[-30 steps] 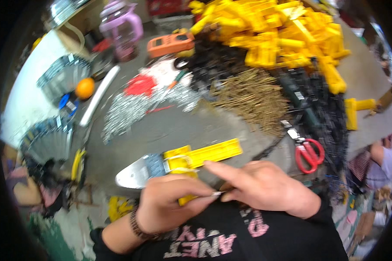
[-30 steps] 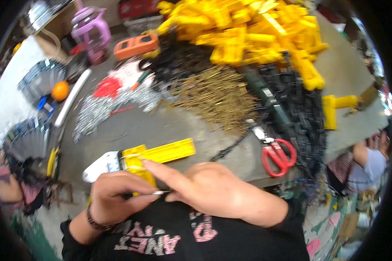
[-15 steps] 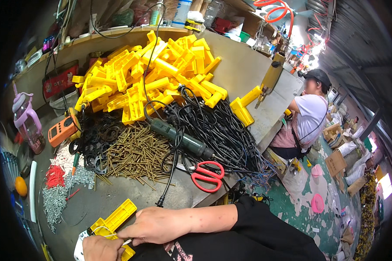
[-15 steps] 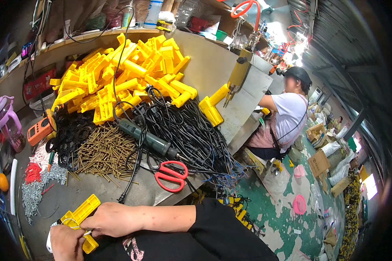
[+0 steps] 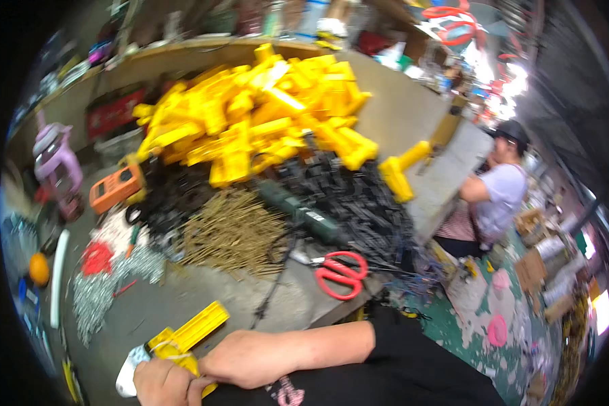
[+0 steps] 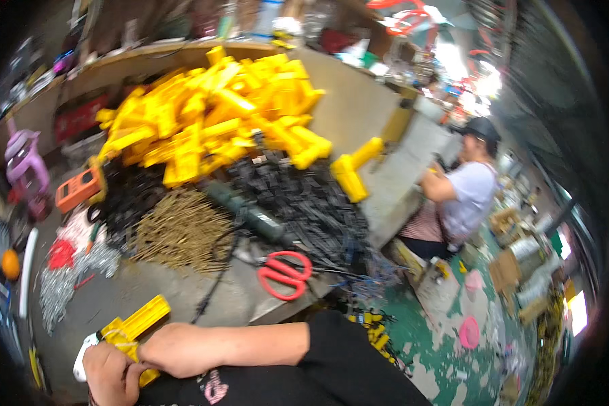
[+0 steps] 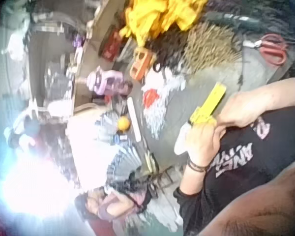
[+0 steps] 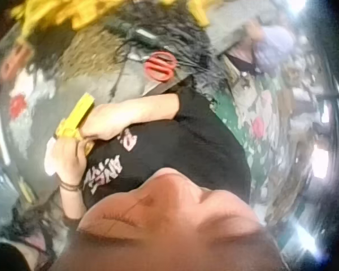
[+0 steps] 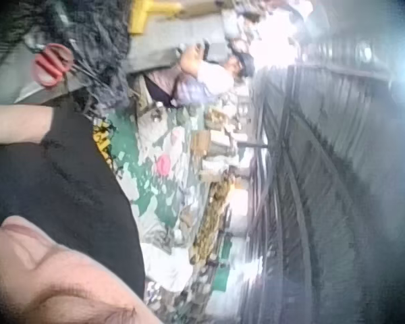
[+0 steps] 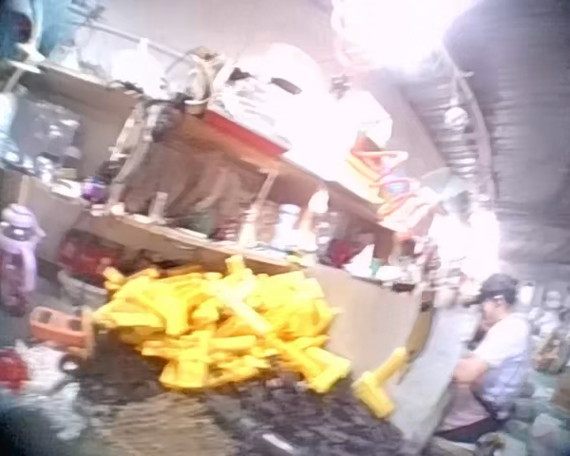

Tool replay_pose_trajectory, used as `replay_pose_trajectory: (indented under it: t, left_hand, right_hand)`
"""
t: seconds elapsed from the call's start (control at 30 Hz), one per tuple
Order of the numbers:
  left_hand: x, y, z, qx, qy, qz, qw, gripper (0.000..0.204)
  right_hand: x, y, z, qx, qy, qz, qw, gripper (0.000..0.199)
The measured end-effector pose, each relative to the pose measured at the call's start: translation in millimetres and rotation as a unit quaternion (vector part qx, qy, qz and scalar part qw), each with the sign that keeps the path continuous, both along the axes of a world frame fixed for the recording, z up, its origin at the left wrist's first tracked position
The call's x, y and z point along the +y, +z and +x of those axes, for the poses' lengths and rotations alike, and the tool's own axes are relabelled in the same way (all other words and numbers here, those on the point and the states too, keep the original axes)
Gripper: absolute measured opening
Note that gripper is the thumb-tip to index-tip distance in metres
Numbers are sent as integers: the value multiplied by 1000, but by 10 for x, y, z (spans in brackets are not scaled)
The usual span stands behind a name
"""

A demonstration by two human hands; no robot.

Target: The person is assembling a yellow plastic housing for a hardware tool, involving wiring, soldering, and screw installation.

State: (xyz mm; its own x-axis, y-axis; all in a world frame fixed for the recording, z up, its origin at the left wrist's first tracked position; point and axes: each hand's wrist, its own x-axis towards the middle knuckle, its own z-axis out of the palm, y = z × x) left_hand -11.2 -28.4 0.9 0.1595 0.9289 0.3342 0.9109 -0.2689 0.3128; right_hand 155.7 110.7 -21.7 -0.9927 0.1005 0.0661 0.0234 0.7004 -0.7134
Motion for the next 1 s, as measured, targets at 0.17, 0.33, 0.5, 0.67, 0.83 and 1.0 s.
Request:
replay_pose_trajectory:
  t: [0.17,0.33,0.5,0.67,0.83,1.0]
  left_hand:
    - [79,-125,-279,-133,98,134,977,15]
    - [118,-171,18,-23,10,55,998,19]
    - [50,-183,-84,-71,-7,58,996,12]
    - [508,-275,-914,11,148,110,983,10]
    - [944,-466,-1416,76,221,-53,971,16]
    - [887,-495,-1499,78,227,102,965,17]
  right_hand:
    - [136,-42,138,-78,-24,-4,997,21]
    - [171,-39,70,-47,41,-70,996,20]
    - [189,-95,8,-42,53,-130,989,18]
    - [336,-232,-2,-117,18,-402,908,24]
    - [380,-245,-3,-152,23,-432,889,24]
    - [364,-264,25,-148,26,-432,889,23]
